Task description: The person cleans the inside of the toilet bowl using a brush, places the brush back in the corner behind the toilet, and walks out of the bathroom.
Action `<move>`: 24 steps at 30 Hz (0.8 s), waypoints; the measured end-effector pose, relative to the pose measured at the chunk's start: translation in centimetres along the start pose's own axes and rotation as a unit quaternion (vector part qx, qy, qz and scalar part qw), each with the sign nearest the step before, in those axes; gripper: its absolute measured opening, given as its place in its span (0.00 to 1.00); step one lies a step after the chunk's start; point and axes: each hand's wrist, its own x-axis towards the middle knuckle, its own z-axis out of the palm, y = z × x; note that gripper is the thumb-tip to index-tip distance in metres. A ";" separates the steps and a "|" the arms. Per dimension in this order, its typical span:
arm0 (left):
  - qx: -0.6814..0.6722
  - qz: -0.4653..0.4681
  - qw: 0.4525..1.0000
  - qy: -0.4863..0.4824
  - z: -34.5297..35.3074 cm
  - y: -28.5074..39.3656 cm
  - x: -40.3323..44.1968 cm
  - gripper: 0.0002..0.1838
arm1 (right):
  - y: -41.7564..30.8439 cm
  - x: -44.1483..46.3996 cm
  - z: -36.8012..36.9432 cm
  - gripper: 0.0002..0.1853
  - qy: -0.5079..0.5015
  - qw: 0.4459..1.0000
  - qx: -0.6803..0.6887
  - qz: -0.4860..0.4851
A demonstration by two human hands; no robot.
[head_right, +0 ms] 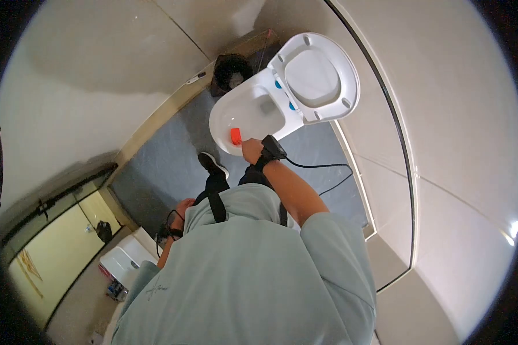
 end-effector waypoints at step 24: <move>-0.108 0.016 0.993 0.045 0.5 3.6 -2.2 0.12 | 4.5 -1.1 1.3 0.10 -0.070 0.979 0.156 0.112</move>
